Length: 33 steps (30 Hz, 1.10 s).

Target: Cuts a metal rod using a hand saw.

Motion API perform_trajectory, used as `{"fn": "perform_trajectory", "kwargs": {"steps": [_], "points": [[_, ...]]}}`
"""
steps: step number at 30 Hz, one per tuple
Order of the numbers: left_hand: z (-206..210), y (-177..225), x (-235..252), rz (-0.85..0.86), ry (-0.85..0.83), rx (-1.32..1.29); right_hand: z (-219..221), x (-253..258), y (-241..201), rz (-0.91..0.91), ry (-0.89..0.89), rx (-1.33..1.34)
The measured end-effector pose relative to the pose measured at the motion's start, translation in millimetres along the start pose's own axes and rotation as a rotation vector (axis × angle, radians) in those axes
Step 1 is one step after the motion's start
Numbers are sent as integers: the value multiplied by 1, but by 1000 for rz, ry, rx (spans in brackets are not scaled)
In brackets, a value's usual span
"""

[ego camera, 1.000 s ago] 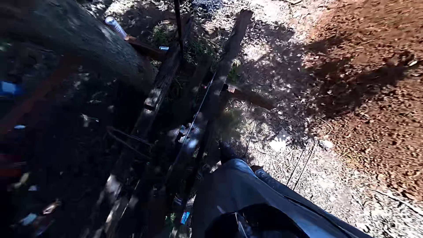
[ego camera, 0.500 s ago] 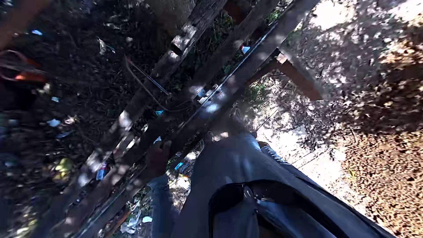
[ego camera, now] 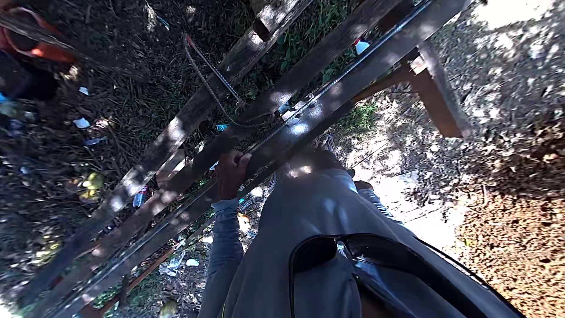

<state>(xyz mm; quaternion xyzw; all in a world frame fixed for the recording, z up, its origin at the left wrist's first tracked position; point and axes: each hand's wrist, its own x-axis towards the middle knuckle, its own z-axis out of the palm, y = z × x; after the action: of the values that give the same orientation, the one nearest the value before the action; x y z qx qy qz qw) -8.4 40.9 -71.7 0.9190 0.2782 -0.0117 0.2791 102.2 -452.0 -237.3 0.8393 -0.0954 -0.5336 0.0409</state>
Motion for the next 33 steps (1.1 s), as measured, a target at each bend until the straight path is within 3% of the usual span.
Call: {"fn": "perform_trajectory", "kwargs": {"steps": [2,5,8,13,20,29,33], "points": [[3,6,4,-8,-15,-5,-26,-26,-9,-58,99,115],[5,11,6,-13,-23,-15,-66,-56,-30,-95,233,662],[6,14,6,-48,-49,-42,-103,-75,-55,-252,334,801],[10,11,5,-59,-17,-51,-141,-117,-110,-668,617,695],[9,13,-6,-61,3,-123,-155,-176,-192,-1136,727,603],[0,21,-24,-49,42,-177,-182,-198,-265,-1243,654,401],[0,21,-25,-63,33,-205,-189,-204,-303,-1256,615,170]]}}
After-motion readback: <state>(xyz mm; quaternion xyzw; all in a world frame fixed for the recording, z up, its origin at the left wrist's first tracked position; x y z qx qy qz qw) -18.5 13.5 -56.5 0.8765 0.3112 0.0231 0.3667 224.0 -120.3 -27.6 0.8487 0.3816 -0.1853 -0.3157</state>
